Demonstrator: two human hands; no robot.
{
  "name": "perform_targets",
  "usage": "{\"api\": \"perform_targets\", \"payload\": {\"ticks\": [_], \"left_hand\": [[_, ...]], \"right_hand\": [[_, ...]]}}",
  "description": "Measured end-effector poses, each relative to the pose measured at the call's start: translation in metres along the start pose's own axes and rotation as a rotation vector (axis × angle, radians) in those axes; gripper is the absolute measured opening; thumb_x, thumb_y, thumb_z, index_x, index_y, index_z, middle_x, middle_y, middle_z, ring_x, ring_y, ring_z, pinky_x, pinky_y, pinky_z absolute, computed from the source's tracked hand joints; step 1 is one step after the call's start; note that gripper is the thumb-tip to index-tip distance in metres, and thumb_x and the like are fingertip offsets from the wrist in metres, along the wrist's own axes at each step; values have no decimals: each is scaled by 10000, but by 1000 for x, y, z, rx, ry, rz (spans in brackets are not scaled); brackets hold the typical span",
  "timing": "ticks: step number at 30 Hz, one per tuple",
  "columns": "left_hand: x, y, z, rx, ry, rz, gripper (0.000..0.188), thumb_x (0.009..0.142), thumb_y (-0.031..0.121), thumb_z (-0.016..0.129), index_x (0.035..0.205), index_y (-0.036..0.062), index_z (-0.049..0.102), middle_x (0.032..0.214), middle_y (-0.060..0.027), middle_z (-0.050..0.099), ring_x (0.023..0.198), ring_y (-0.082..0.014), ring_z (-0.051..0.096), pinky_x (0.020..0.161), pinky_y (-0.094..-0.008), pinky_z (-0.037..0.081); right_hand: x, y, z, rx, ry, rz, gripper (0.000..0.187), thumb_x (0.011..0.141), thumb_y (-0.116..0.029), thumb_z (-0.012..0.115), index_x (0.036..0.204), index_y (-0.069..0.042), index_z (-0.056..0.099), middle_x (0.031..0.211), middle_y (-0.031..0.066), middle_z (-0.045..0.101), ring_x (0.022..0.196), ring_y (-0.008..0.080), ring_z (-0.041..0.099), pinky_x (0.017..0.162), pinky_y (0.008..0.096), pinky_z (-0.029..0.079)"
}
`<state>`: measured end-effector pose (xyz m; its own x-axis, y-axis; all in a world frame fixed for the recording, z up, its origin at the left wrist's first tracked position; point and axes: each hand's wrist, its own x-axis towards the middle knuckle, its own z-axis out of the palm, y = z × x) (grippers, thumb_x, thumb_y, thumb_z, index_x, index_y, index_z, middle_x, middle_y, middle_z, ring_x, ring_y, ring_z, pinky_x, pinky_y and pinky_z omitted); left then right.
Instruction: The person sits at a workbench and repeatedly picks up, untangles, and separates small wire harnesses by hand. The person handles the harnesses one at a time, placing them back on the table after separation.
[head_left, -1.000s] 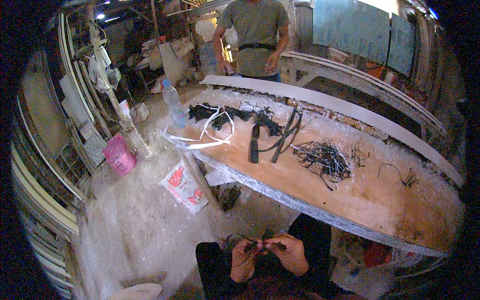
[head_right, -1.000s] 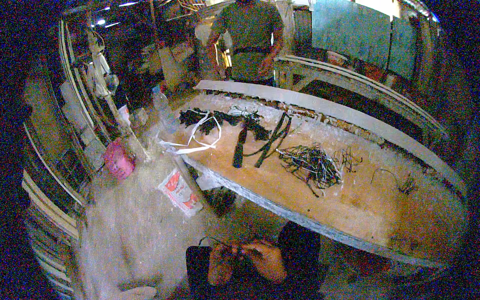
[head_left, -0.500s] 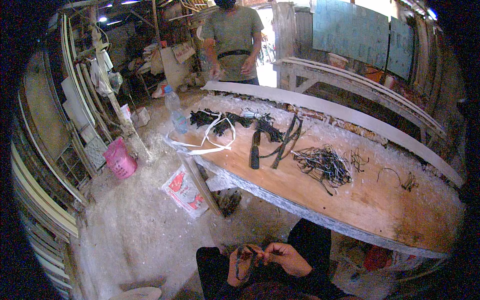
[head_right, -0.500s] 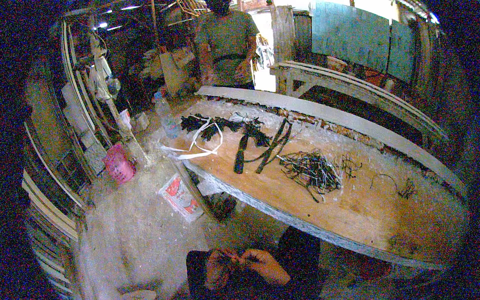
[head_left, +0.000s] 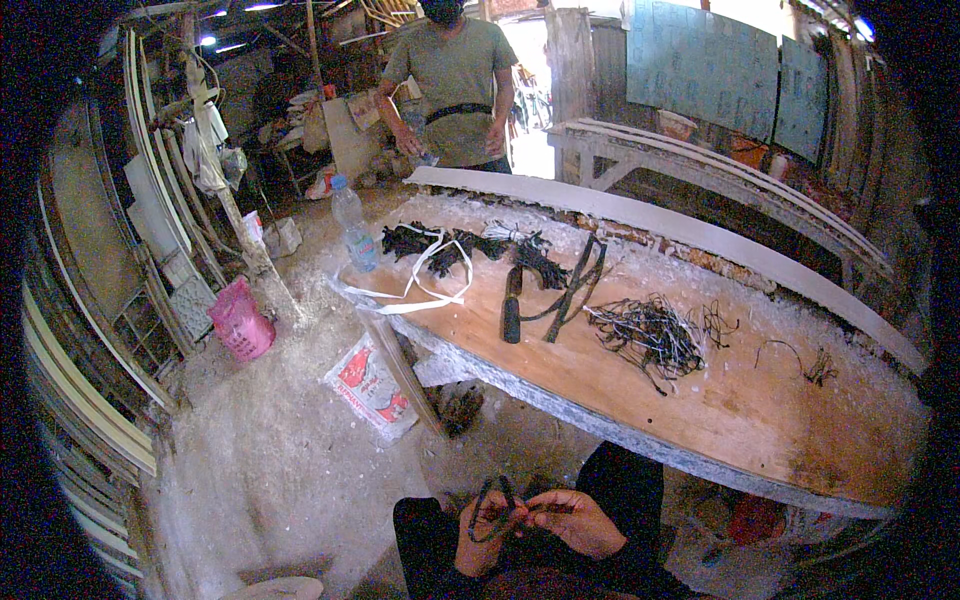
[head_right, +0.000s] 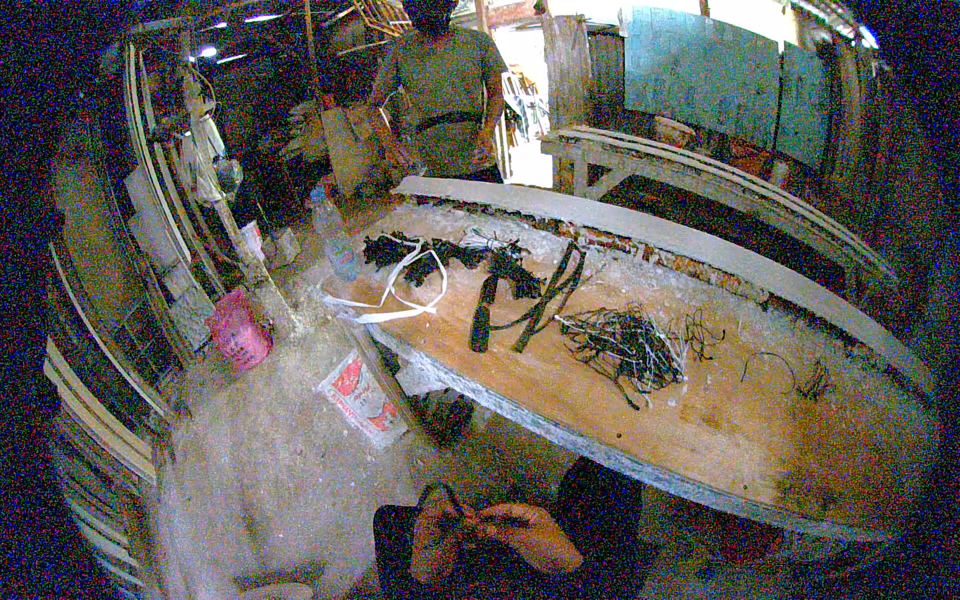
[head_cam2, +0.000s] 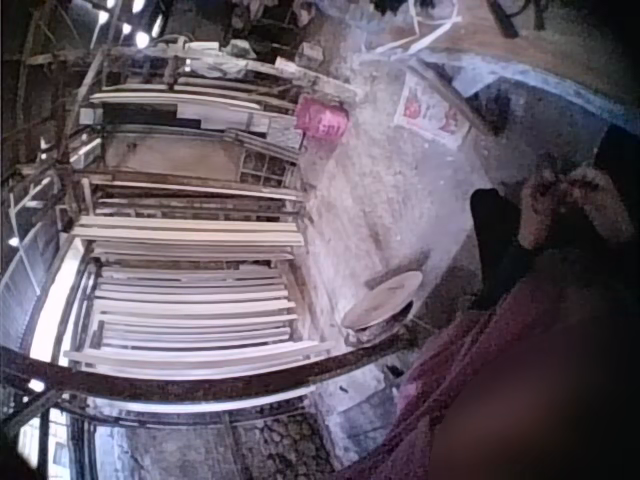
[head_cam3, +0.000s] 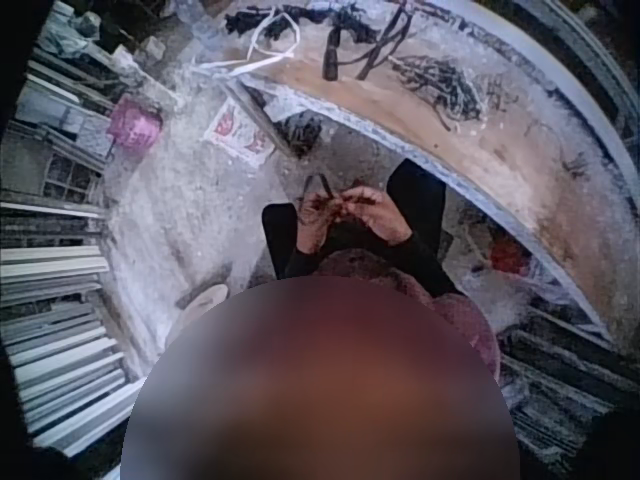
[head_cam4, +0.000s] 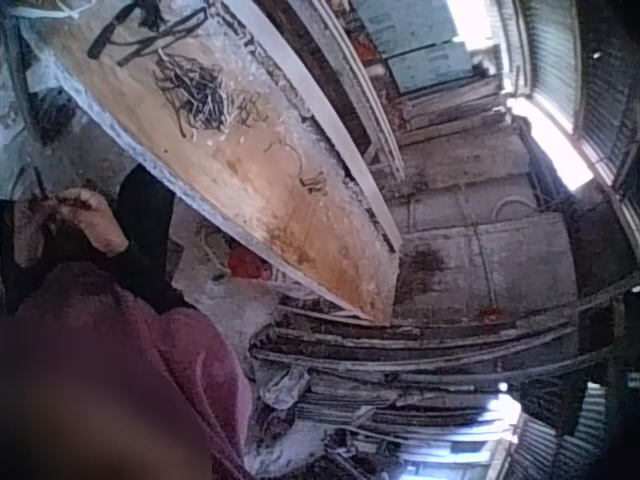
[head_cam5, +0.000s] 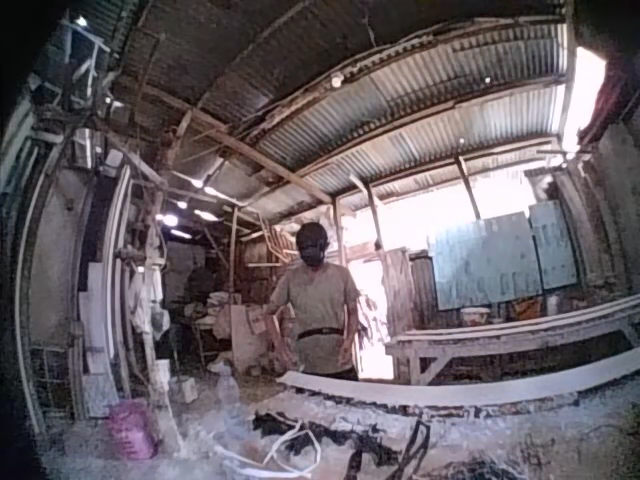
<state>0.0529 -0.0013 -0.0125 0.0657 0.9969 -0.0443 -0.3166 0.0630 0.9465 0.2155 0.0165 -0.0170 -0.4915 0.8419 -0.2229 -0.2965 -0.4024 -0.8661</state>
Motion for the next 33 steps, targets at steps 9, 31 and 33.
{"api": "perform_targets", "payload": {"ticks": [9, 31, 33], "left_hand": [[-2, -8, 3, -98, 48, -78, 126, 791, 26, 608, 764, 43, 486, 819, -84, 602, 697, -143, 582, 532, -241, 471], [0, -10, -1, -283, -46, -224, 149, 786, 99, 630, 796, 87, 482, 702, -4, 535, 625, -104, 522, 500, -231, 437], [-2, -7, 0, -307, -30, -271, 159, 790, 102, 626, 780, 93, 468, 694, -4, 531, 608, -101, 513, 491, -226, 431]], "right_hand": [[3, 13, -4, 13, 20, -84, 146, 833, -40, 552, 949, 43, 579, 958, 127, 607, 868, 220, 583, 803, 340, 462], [8, 18, 20, -862, 335, -1282, 141, 674, -62, 665, 808, -103, 652, 853, 54, 641, 615, 184, 608, 557, 305, 465], [5, 18, 18, -925, 313, -1319, 148, 673, -47, 654, 812, -98, 652, 863, 58, 640, 590, 183, 604, 538, 301, 461]]}}
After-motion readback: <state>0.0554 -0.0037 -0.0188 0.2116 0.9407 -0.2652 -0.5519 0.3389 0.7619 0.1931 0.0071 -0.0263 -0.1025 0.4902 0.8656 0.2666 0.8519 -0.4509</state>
